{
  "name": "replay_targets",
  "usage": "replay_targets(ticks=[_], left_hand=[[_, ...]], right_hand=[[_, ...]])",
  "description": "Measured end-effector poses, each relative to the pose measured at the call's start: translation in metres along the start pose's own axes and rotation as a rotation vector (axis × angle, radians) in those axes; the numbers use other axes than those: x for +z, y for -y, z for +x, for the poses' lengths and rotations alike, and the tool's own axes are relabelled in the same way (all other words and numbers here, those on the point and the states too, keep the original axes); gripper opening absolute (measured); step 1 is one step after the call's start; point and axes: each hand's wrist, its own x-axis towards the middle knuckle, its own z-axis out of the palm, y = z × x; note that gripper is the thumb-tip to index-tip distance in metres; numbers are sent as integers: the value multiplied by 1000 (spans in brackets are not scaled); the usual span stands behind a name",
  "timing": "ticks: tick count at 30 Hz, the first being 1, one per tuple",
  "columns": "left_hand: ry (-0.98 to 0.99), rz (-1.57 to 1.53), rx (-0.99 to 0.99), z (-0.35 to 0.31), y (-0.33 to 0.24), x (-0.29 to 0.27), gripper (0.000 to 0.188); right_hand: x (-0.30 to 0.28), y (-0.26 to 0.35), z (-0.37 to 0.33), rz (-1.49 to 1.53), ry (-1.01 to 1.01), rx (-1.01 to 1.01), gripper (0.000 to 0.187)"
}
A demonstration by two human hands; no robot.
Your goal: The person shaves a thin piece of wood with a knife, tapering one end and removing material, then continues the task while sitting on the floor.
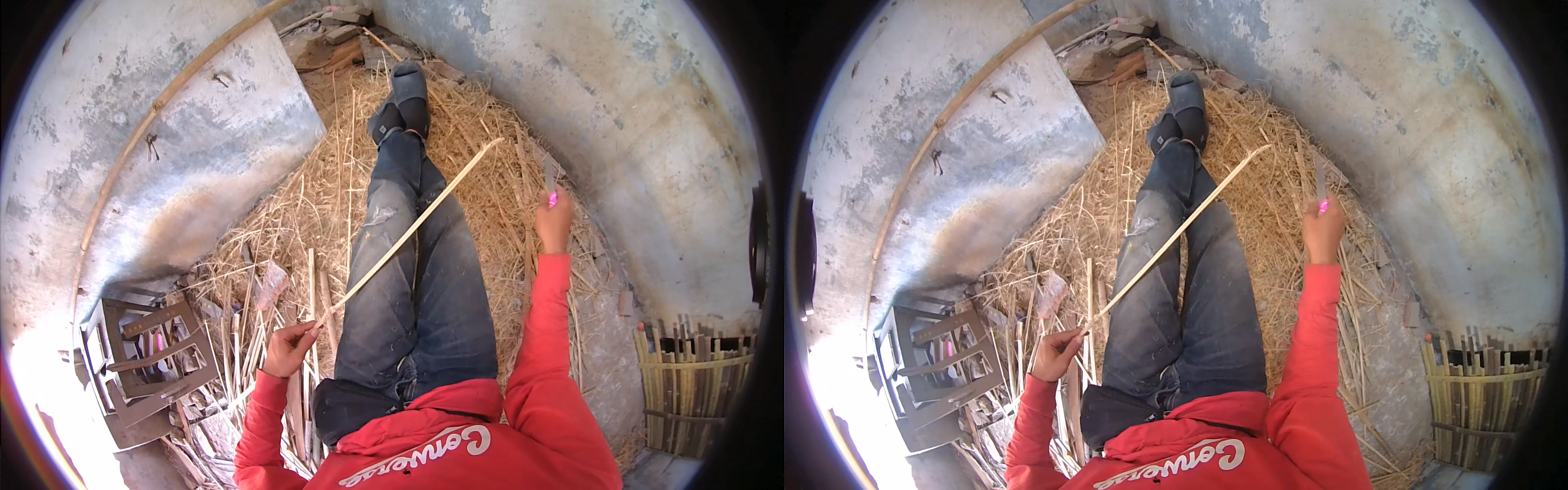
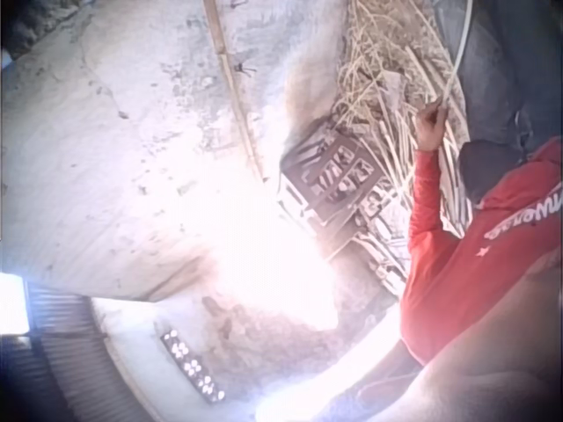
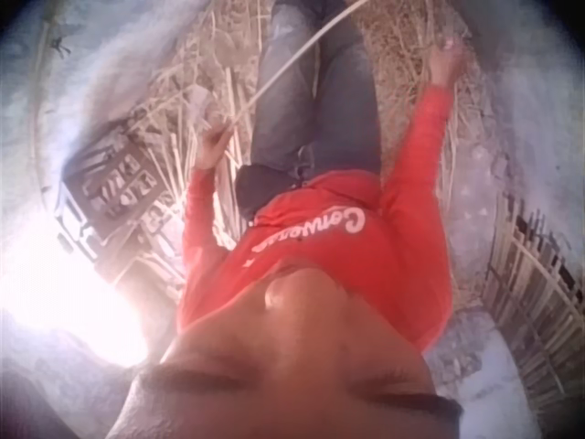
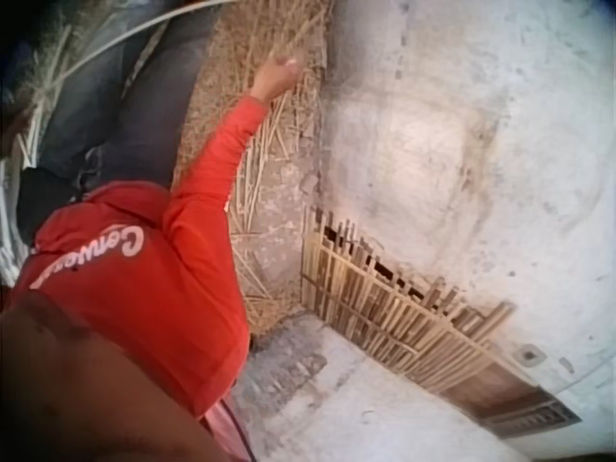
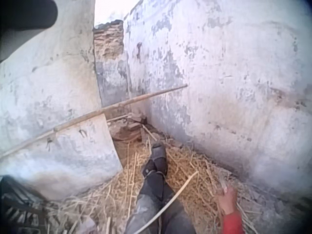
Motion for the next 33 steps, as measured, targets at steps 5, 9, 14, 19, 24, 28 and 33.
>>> replay_targets(ticks=[5,9,14,19,24,28,33], left_hand=[[-82,175,25,-10,-6,-8,35],[-134,330,218,-7,-2,-15,33],[-178,333,267,-10,24,-16,29],[-130,356,155,-11,20,-11,28],[-178,375,302,-9,11,-15,26],[-148,372,281,-1,16,-11,26],[-165,403,281,-8,10,-14,26]], right_hand=[[-15,122,-29,592,285,5,40],[11,125,-33,459,378,-117,47],[32,133,-59,492,425,-98,48],[38,136,-105,675,405,-84,48],[36,123,-65,568,441,220,43],[46,114,-69,536,396,-2,43],[43,124,-103,707,513,-151,39]])
